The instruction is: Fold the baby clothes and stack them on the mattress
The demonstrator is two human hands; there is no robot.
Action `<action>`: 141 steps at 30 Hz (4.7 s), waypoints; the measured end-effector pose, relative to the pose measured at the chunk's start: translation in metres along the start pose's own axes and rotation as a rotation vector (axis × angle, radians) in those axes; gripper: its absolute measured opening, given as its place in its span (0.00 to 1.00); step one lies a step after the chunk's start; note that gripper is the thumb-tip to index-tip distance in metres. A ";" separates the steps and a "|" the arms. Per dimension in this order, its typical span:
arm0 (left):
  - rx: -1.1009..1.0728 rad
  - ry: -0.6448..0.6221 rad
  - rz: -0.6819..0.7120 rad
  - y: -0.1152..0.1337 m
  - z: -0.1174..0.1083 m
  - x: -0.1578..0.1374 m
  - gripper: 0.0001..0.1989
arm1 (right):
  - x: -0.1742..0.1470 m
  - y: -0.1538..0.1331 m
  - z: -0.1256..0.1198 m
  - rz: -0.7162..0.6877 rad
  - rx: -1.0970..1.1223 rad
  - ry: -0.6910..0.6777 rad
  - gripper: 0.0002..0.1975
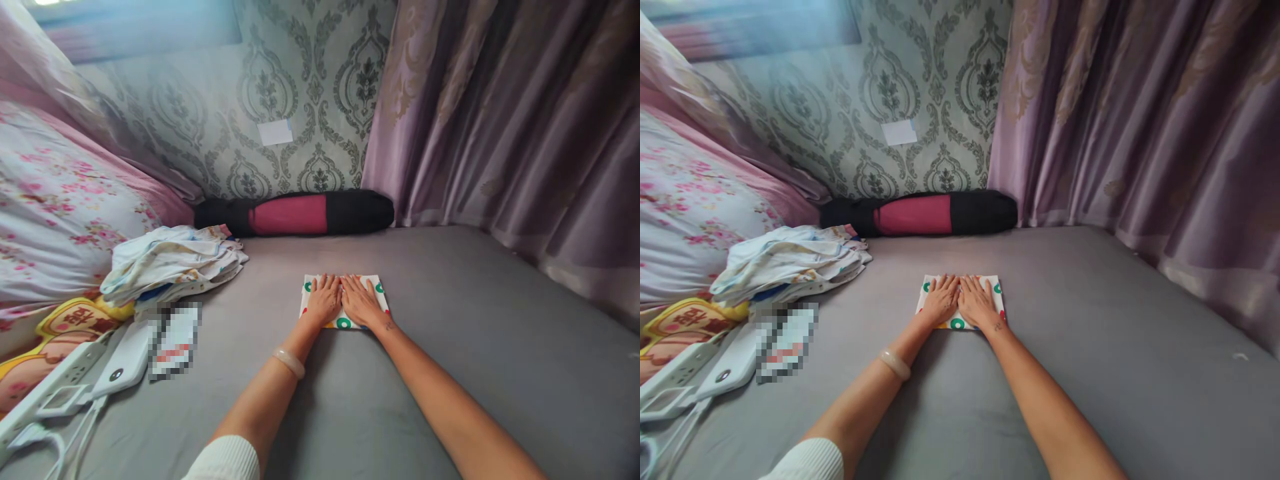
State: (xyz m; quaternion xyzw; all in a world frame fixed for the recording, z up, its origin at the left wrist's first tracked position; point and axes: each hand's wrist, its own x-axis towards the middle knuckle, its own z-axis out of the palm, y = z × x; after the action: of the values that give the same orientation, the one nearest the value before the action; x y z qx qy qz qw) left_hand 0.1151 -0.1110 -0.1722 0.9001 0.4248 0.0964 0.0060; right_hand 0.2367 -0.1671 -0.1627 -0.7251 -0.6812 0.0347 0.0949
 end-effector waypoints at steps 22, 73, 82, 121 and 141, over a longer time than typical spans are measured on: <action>-0.010 0.024 -0.154 -0.011 0.003 -0.010 0.28 | -0.006 0.008 0.001 0.082 -0.013 0.024 0.28; -0.219 -0.078 -0.204 -0.051 -0.024 -0.053 0.25 | -0.003 0.018 0.009 0.230 -0.031 0.074 0.29; -0.280 -0.027 -0.192 -0.056 -0.015 -0.051 0.22 | -0.005 -0.002 0.003 0.235 -0.045 0.104 0.28; -0.427 0.317 -0.318 -0.081 0.001 -0.042 0.15 | 0.006 -0.061 0.012 0.140 0.007 0.026 0.29; -0.412 0.345 -0.308 -0.087 0.005 -0.041 0.17 | 0.015 -0.079 0.023 0.065 0.079 0.070 0.29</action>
State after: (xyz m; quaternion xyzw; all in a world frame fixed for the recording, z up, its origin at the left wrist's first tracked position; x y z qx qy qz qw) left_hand 0.0241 -0.0864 -0.1921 0.7753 0.5224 0.3299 0.1309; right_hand 0.1556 -0.1457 -0.1695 -0.7432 -0.6517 0.0393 0.1461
